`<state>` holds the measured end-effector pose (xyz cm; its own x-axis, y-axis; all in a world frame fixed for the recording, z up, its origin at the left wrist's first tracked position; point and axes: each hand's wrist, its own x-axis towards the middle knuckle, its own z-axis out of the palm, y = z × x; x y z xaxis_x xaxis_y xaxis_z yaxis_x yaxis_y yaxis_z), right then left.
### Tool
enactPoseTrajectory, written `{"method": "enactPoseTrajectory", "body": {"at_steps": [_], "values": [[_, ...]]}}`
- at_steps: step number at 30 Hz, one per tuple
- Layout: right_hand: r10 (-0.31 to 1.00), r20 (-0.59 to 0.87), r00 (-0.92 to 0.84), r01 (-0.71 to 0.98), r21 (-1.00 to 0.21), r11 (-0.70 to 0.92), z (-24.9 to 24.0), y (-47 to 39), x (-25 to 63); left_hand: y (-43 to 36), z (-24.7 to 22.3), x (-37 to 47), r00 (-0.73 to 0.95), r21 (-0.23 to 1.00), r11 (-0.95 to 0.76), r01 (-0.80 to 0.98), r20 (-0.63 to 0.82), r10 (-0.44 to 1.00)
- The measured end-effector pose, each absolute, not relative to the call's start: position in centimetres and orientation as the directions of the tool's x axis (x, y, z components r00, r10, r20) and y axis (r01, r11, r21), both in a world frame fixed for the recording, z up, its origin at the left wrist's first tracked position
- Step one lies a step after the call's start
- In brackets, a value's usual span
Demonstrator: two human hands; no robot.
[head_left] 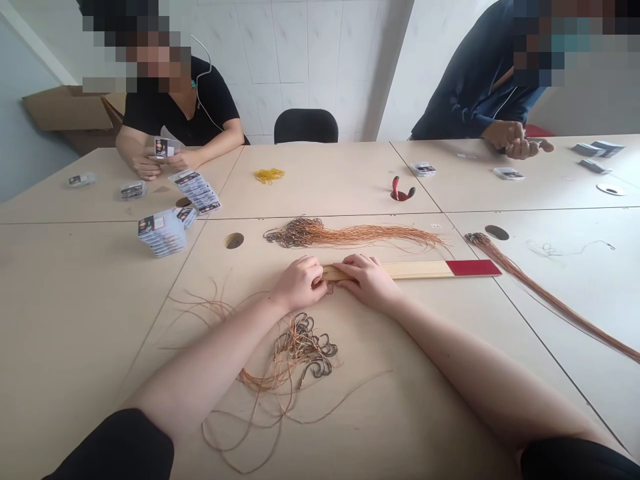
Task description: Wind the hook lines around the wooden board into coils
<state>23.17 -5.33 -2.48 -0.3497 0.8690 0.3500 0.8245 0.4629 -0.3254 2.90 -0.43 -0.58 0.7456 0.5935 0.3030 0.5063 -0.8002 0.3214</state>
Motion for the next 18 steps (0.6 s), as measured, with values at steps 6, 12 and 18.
{"method": "enactPoseTrajectory", "body": {"at_steps": [6,12,18], "values": [[0.879,0.326,-0.347,0.836,-0.318,0.448,-2.31,-5.46,23.13,-0.48,-0.26,2.66,0.712,0.324,-0.784,0.53,0.332,0.618],[0.846,0.377,-0.378,0.81,-0.307,0.499,-2.04,-5.78,22.95,-0.22,-0.44,2.51,0.684,0.356,-0.764,0.539,0.345,0.643],[0.8,0.418,-0.431,0.753,-0.321,0.574,-2.3,-5.61,22.87,-0.1,-0.5,2.32,0.692,0.374,-0.769,0.518,0.345,0.634]]}}
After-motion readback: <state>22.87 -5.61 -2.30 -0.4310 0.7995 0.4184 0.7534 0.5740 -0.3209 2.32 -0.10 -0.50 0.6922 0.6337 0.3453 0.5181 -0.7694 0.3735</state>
